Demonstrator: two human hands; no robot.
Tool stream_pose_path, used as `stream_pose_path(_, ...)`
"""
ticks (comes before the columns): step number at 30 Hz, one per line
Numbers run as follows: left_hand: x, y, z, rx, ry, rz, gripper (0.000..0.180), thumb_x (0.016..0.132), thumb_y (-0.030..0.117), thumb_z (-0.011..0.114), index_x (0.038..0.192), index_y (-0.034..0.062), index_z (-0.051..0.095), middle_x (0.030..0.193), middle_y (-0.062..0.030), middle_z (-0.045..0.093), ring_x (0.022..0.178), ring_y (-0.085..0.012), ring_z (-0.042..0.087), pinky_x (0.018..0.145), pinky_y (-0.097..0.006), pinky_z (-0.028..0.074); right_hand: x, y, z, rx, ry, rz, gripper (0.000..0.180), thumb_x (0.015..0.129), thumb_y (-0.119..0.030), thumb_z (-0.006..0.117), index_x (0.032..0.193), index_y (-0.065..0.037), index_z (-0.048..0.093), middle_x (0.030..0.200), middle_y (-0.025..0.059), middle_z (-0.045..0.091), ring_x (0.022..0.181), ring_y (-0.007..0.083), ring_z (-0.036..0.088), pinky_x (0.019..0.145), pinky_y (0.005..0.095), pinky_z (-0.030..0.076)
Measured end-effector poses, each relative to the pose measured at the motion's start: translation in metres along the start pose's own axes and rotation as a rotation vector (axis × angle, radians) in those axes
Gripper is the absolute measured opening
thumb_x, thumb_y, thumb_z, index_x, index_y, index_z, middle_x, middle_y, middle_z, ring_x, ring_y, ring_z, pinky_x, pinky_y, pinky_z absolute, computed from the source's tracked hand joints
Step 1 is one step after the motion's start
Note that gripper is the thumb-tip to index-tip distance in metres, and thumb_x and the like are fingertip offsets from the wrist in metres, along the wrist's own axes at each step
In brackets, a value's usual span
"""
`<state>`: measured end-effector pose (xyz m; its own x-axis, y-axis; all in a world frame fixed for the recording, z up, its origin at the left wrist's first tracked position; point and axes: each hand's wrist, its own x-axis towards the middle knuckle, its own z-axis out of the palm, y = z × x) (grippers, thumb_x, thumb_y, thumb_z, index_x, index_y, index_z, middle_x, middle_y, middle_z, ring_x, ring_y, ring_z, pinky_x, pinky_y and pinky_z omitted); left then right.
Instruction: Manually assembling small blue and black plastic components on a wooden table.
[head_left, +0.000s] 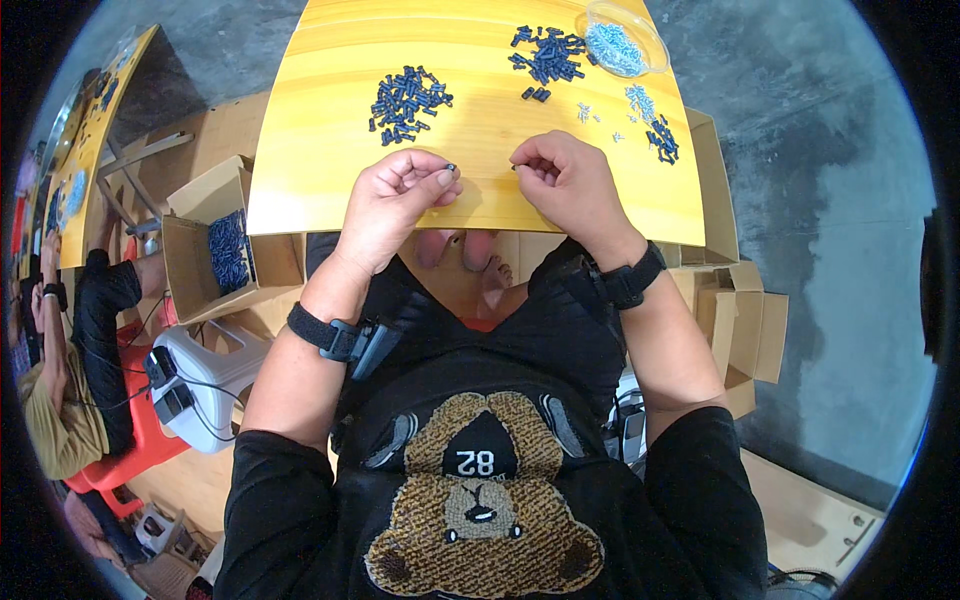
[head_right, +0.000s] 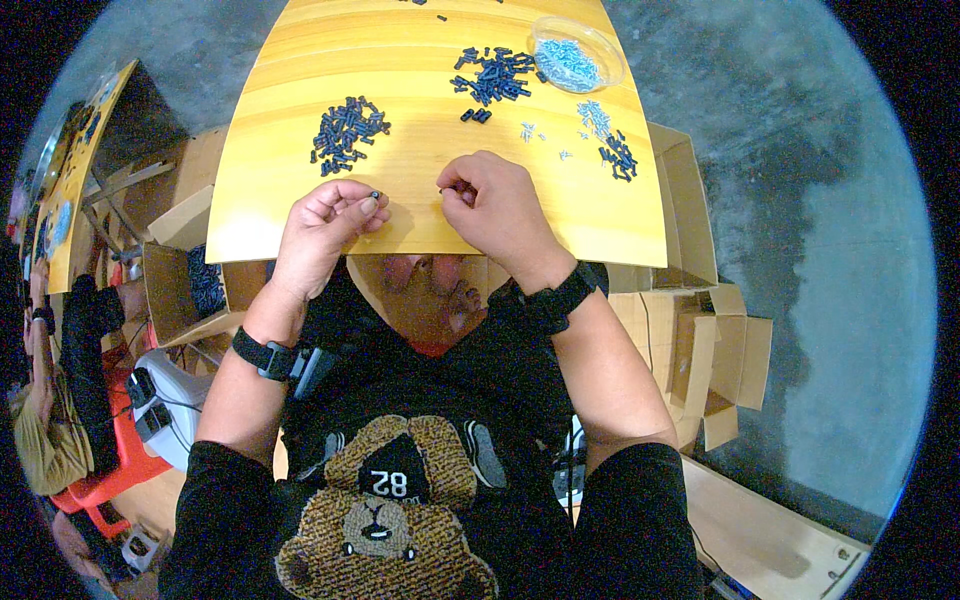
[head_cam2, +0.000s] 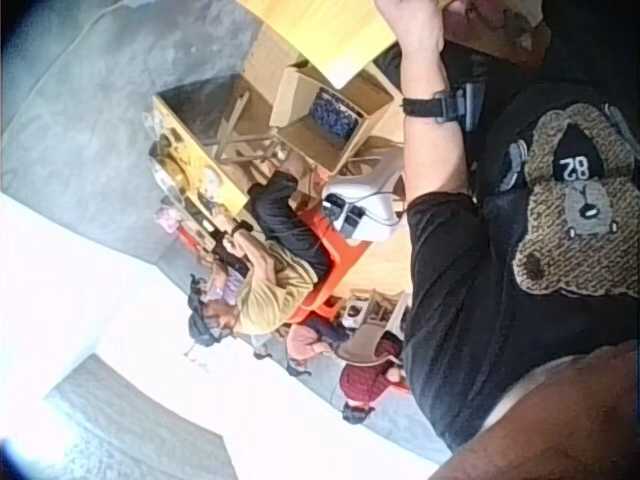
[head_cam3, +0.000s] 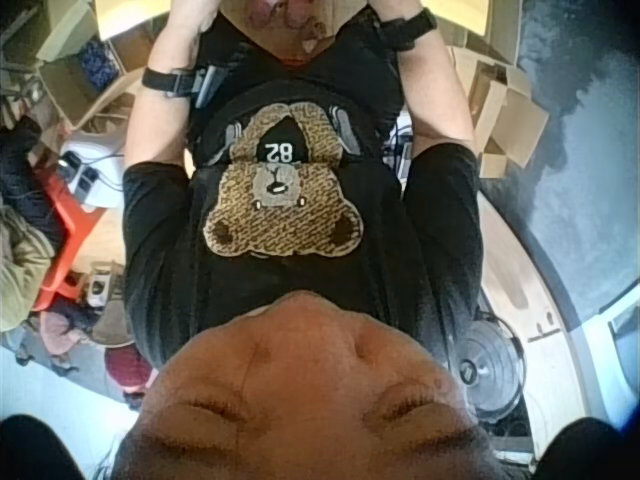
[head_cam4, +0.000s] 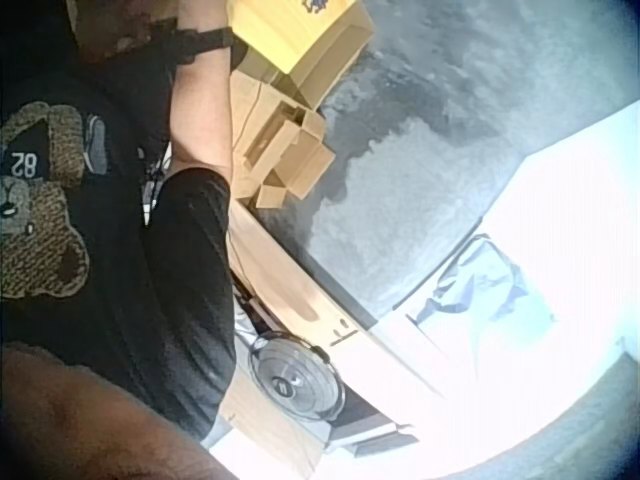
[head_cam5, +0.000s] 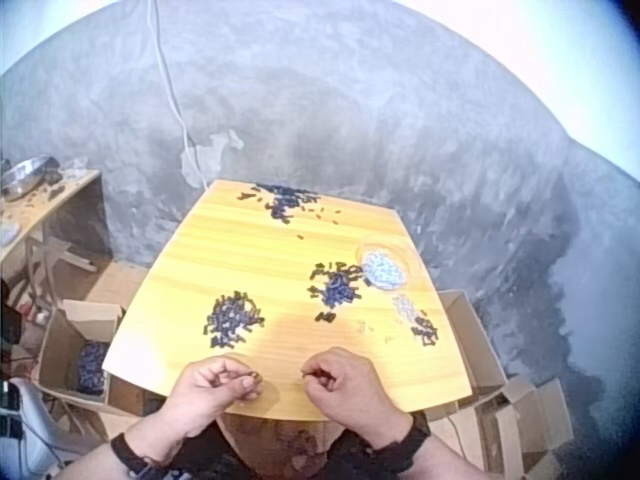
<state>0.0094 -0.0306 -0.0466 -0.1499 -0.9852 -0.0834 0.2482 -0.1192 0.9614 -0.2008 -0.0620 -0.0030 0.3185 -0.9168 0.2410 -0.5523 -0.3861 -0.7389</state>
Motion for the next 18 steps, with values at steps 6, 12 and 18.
stream_pose_path(6, -0.0007, 0.0001, 0.0002, 0.004, 0.0, 0.005, 0.012, 0.088, 0.005, 0.058, 0.099, 0.0014, 0.059, 0.092, -0.0088, 0.066, 0.081, -0.013, 0.062, 0.074, -0.025, 0.05, -0.0022, 0.001, 0.0018, -0.006, -0.017, 0.019, 0.007, 0.073, -0.006, 0.062, 0.079, 0.0, 0.063, 0.07, 0.0114, 0.058, 0.059, 0.0196, 0.057, 0.055, 0.0288, 0.047)
stream_pose_path(12, -0.0012, -0.0003, 0.0004, 0.015, 0.007, 0.002, 0.012, 0.088, 0.005, 0.058, 0.1, 0.0013, 0.059, 0.094, -0.009, 0.066, 0.083, -0.0137, 0.063, 0.075, -0.026, 0.051, -0.0055, 0.0003, 0.0036, 0.036, -0.051, 0.058, 0.012, 0.075, -0.007, 0.062, 0.085, 0.001, 0.063, 0.073, 0.0098, 0.06, 0.06, 0.0153, 0.057, 0.056, 0.0264, 0.047)
stream_pose_path(18, -0.0018, -0.0009, 0.0009, 0.026, 0.009, 0.017, 0.012, 0.088, 0.005, 0.058, 0.1, 0.0011, 0.058, 0.095, -0.0094, 0.066, 0.085, -0.0146, 0.063, 0.076, -0.026, 0.051, -0.0074, -0.0017, 0.0025, 0.044, -0.054, 0.057, 0.013, 0.076, -0.007, 0.062, 0.086, 0.001, 0.063, 0.072, 0.01, 0.062, 0.059, 0.0154, 0.057, 0.055, 0.0267, 0.047)
